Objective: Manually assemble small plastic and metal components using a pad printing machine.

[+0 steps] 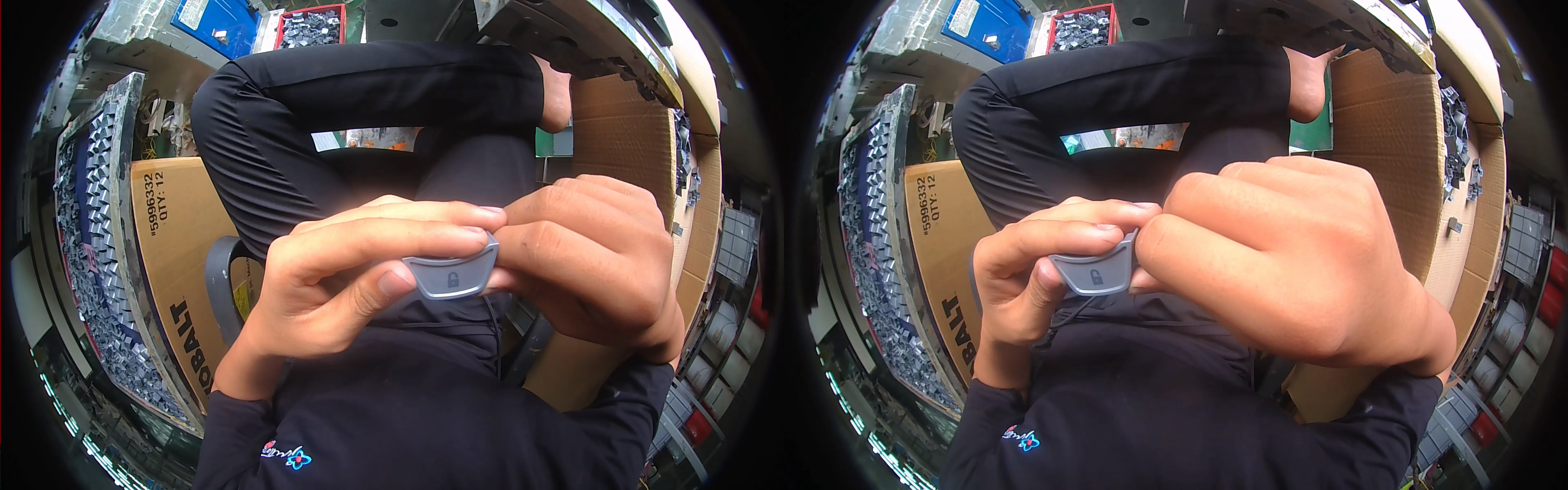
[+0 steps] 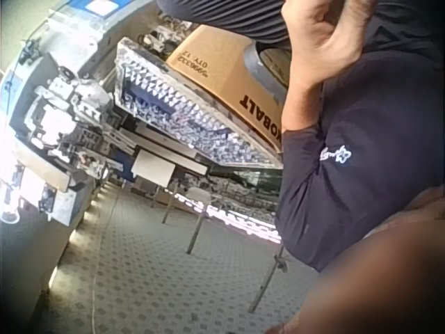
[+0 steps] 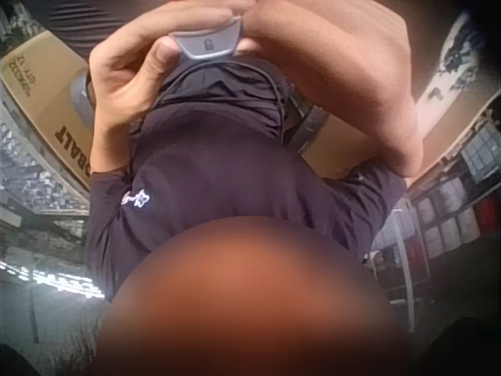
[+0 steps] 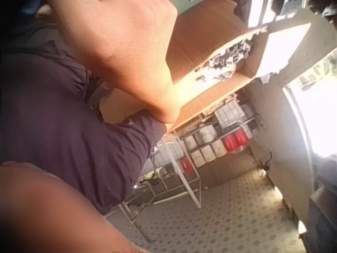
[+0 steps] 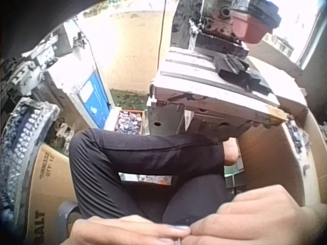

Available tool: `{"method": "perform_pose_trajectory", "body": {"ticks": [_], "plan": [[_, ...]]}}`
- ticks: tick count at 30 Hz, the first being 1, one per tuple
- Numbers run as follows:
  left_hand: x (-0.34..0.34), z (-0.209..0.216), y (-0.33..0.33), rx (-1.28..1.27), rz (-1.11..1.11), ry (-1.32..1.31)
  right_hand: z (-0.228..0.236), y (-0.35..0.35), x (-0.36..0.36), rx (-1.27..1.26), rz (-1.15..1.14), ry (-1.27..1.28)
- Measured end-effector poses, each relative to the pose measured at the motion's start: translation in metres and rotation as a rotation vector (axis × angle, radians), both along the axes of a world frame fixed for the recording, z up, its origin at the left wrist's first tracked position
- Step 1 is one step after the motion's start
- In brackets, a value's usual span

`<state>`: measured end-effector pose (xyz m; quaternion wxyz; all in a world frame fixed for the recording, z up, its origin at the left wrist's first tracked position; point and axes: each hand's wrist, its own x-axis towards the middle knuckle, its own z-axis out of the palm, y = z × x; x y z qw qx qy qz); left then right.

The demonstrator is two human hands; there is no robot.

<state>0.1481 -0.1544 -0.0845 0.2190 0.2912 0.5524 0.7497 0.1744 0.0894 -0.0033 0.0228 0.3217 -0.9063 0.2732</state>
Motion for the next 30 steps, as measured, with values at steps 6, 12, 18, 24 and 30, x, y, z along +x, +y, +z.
{"method": "perform_pose_trajectory", "body": {"ticks": [6,12,18,24,30], "plan": [[0.0002,0.0009,-0.0004,-0.025,0.022,0.064,0.0004,-0.0002,-0.0010,0.008,-0.003,0.007],[-0.0014,0.0007,0.0003,-0.020,0.015,0.068,-0.0001,0.0013,-0.0017,-0.002,0.006,0.003],[-0.0023,0.0014,0.0003,-0.022,0.012,0.084,-0.0005,0.0012,-0.0014,-0.004,0.000,0.000],[-0.0022,0.0025,-0.0002,-0.029,0.013,0.075,0.0009,0.0010,-0.0016,0.004,0.000,0.002],[-0.0024,0.0006,-0.0007,-0.020,0.016,0.075,0.0015,0.0011,-0.0019,0.007,0.010,0.001]]}}
